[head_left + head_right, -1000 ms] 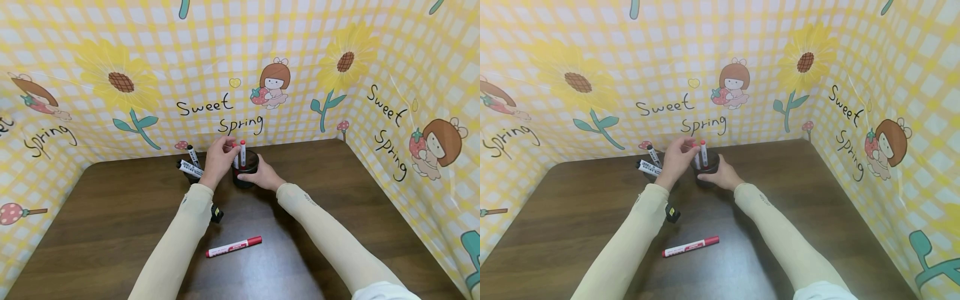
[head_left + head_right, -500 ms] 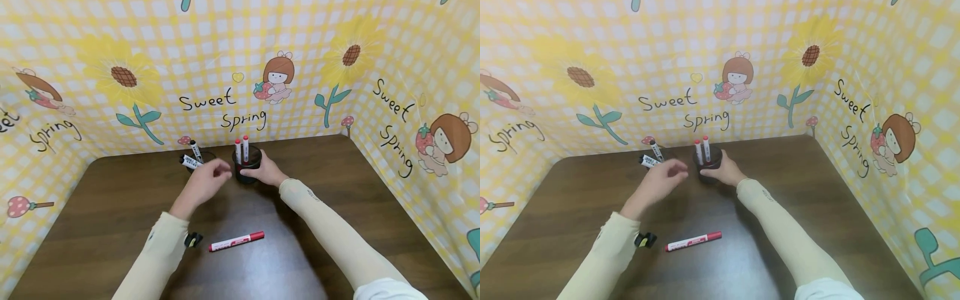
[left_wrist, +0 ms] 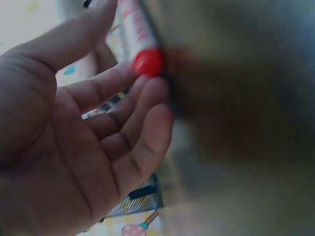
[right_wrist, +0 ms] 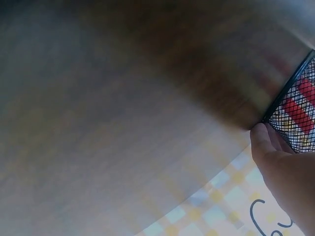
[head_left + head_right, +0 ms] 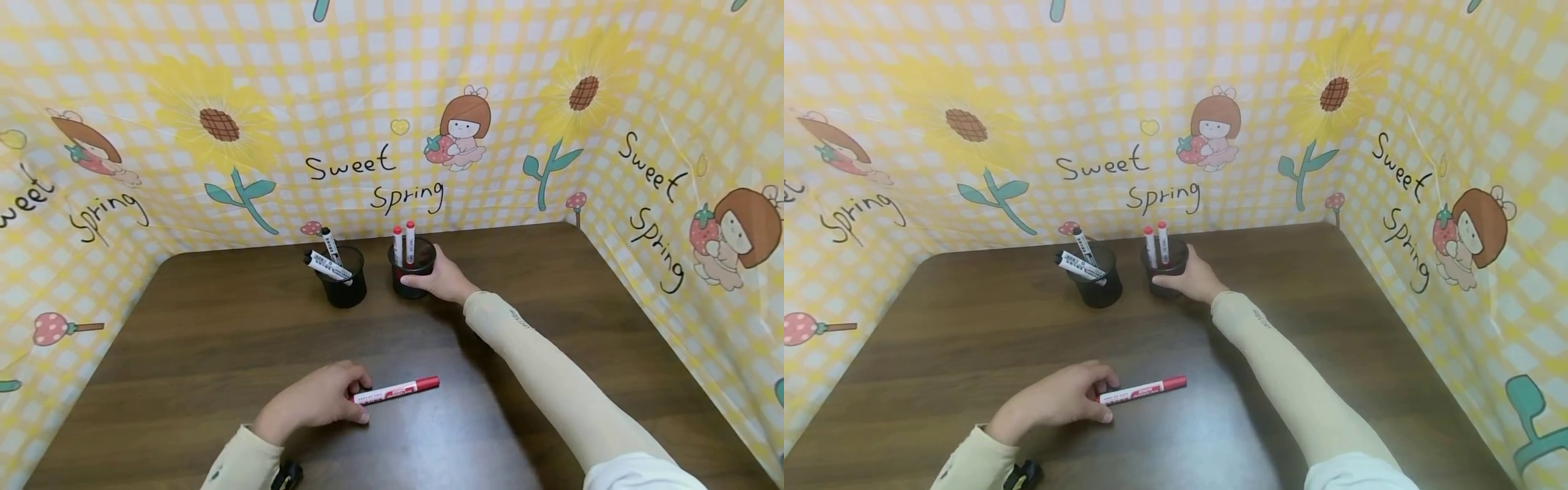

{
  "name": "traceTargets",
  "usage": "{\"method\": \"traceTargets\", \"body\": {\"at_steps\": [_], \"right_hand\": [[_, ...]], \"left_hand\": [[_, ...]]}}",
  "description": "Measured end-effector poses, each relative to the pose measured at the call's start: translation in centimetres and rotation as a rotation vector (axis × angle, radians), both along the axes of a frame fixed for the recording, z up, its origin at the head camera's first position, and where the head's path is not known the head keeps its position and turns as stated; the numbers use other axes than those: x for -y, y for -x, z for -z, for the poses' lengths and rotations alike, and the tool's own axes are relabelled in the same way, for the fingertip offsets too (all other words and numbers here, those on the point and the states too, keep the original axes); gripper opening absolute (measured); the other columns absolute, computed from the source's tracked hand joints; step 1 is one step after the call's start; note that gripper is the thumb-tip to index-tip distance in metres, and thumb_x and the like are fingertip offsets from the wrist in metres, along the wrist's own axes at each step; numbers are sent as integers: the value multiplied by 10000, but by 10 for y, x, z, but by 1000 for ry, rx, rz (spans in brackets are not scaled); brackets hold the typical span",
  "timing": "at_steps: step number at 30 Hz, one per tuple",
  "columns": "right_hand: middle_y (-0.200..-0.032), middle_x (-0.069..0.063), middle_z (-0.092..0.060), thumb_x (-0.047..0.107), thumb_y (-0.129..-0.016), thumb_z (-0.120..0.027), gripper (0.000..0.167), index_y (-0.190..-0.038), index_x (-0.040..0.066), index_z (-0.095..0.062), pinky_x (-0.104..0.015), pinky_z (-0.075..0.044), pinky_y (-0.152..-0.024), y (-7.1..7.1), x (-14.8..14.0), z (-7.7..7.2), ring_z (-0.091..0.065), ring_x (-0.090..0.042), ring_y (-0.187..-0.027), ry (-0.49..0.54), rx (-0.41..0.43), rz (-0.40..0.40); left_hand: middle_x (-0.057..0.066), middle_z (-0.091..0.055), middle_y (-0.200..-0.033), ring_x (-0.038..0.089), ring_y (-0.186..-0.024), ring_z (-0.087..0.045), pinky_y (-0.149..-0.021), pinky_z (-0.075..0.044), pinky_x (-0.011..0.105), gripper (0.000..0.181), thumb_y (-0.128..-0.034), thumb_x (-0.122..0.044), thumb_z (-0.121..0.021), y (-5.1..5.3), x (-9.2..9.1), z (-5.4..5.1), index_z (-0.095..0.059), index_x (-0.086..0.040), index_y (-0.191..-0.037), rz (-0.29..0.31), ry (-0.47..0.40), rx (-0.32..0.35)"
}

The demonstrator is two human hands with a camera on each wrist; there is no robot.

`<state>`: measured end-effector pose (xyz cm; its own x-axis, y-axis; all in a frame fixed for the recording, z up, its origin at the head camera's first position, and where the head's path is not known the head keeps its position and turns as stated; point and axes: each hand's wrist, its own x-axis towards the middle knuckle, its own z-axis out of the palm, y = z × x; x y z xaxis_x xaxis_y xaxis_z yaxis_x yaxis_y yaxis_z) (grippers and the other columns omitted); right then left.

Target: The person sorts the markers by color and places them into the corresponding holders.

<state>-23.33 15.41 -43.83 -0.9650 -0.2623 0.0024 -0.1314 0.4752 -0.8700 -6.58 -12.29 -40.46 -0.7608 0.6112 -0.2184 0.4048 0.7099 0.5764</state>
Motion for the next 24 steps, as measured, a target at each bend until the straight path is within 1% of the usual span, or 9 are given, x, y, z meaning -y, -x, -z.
{"method": "traceTargets", "body": {"at_steps": [2,4,8,10,13,15,20,22,24], "right_hand": [[-1337,-136,-547,467,-833,-820,889,-1452,46,-341,-471,-397,-1054,0,0,2,-508,-310,-1275,2,2,-1],[-1330,-131,-549,464,-830,-823,884,-1444,41,-347,-470,-399,-1051,1,0,3,-510,-308,-1270,8,5,3],[-1319,-122,-557,467,-825,-828,881,-1434,41,-354,-470,-404,-1046,1,1,5,-516,-304,-1264,16,10,9],[-1318,-123,-561,473,-824,-827,889,-1436,36,-353,-469,-406,-1045,2,1,5,-519,-305,-1262,14,7,6],[-1316,-131,-565,465,-823,-830,896,-1438,24,-352,-469,-405,-1046,2,1,4,-522,-308,-1261,15,-2,5],[-1317,-133,-563,463,-824,-831,899,-1442,20,-351,-470,-403,-1048,3,1,3,-520,-310,-1263,16,-6,5],[-1329,-130,-557,469,-821,-830,906,-1455,38,-346,-475,-398,-1054,3,1,1,-513,-307,-1270,10,-4,3],[-1332,-126,-557,467,-821,-830,900,-1457,53,-346,-474,-398,-1055,2,1,1,-513,-303,-1271,5,1,5],[-1339,-129,-554,459,-824,-830,900,-1465,58,-341,-472,-394,-1060,1,1,0,-510,-303,-1275,0,-2,6]], "left_hand": [[-64,-526,-849,108,-774,-500,-706,-444,320,330,-784,-219,-878,-4,-2,4,-652,-136,-1010,18,12,-52],[-62,-519,-835,107,-763,-496,-698,-446,317,304,-779,-155,-870,-5,-4,7,-642,-136,-979,17,17,-91],[-53,-512,-821,118,-745,-489,-678,-441,323,285,-772,-80,-846,-5,-2,8,-613,-143,-925,3,24,-116],[-55,-507,-815,115,-733,-482,-664,-431,316,279,-775,-80,-841,-4,-1,9,-603,-156,-898,-8,24,-113],[-61,-508,-800,97,-716,-477,-647,-422,294,263,-788,-80,-834,-2,2,11,-599,-170,-866,-25,-3,-98],[-67,-514,-791,84,-704,-481,-638,-423,282,246,-799,-77,-825,0,5,13,-607,-175,-856,-36,-35,-83],[-78,-555,-778,92,-709,-520,-645,-451,283,182,-835,-58,-784,4,10,15,-644,-165,-880,-66,-128,-8],[-78,-575,-782,103,-726,-537,-657,-464,282,159,-848,-55,-772,6,12,15,-660,-156,-898,-84,-160,11],[-65,-591,-791,117,-714,-552,-636,-480,283,132,-863,-61,-763,8,12,14,-676,-142,-920,-109,-199,29]]}}
